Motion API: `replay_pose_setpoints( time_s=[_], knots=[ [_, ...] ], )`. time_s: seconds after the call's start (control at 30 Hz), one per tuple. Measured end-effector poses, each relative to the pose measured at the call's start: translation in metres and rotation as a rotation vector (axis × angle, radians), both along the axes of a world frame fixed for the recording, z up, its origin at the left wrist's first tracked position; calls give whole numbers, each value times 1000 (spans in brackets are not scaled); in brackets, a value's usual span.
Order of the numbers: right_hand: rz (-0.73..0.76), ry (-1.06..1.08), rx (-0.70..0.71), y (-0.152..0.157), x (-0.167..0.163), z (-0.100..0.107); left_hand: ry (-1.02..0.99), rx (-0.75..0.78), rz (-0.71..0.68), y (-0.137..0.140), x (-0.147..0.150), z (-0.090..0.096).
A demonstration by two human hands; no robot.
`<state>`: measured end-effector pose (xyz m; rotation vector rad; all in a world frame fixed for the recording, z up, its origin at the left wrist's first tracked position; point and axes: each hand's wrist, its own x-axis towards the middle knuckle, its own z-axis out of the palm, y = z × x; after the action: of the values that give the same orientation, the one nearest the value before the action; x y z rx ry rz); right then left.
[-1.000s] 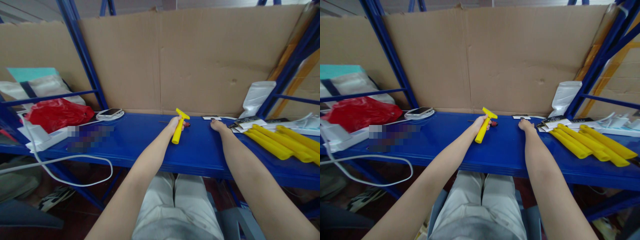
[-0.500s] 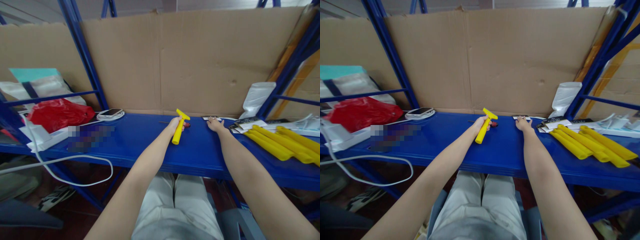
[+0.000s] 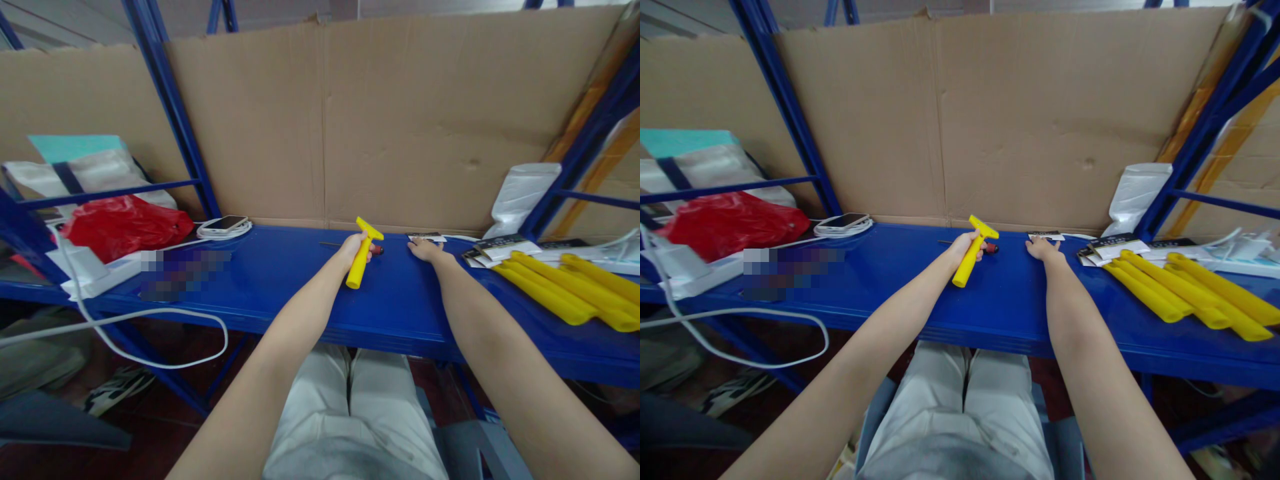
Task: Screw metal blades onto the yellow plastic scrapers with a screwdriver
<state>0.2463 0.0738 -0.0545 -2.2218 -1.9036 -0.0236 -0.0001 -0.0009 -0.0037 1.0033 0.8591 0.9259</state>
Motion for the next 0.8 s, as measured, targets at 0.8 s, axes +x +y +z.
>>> replay_pose_setpoints(
  time_s=[0.8],
  knots=[
    [38, 53, 31, -5, -16, 7, -6, -4, 90, -1, 1, 1]
  ],
)
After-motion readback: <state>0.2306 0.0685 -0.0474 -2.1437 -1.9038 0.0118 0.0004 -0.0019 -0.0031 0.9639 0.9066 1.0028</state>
